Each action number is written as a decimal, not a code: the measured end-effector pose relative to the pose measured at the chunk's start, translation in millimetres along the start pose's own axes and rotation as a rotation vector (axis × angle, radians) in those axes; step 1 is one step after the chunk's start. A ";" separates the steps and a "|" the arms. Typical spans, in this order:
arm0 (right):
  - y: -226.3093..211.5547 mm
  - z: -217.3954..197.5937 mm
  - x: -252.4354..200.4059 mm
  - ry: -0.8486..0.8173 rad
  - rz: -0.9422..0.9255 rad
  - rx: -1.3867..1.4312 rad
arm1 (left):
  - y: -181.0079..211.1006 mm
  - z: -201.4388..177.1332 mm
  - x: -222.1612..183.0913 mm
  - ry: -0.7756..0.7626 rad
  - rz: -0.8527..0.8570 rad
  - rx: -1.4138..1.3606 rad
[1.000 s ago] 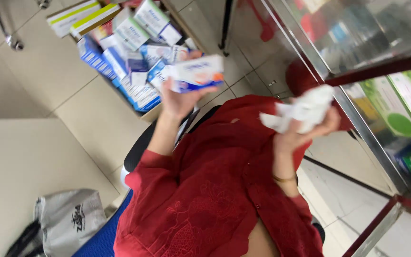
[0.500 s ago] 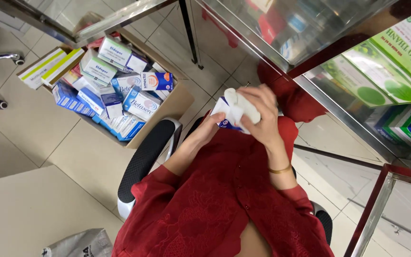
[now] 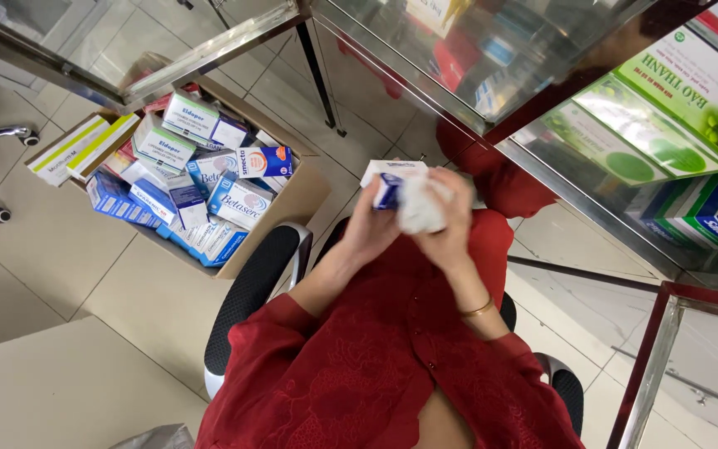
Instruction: Wiping individual medicine packets with a white cloth and placing them into storage boxes.
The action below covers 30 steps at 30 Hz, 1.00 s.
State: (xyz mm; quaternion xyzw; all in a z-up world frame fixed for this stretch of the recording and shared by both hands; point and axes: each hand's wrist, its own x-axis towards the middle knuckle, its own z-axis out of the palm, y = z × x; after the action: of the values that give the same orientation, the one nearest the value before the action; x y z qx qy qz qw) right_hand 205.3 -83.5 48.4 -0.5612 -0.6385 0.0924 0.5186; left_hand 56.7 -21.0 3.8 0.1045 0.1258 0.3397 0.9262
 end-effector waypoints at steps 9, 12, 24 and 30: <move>-6.0 -3.1 11.5 -0.061 -0.130 -0.251 | -11.7 -12.0 3.6 -0.004 -0.042 0.117; 8.1 -7.8 8.1 -0.025 -0.028 0.006 | 3.6 13.4 -2.2 -0.044 0.029 0.222; 44.7 -30.4 -3.9 0.113 0.076 0.193 | 107.7 11.9 52.5 -0.002 0.160 1.291; 108.7 -81.7 -19.4 0.502 0.069 -0.214 | 175.7 12.1 146.1 0.261 0.970 2.049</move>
State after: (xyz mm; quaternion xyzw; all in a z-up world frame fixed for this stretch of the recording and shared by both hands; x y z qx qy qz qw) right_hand 332.1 -98.8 -2.1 -0.6395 -0.4765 -0.1000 0.5950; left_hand 62.2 204.7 40.6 0.8128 0.3856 0.4078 0.1563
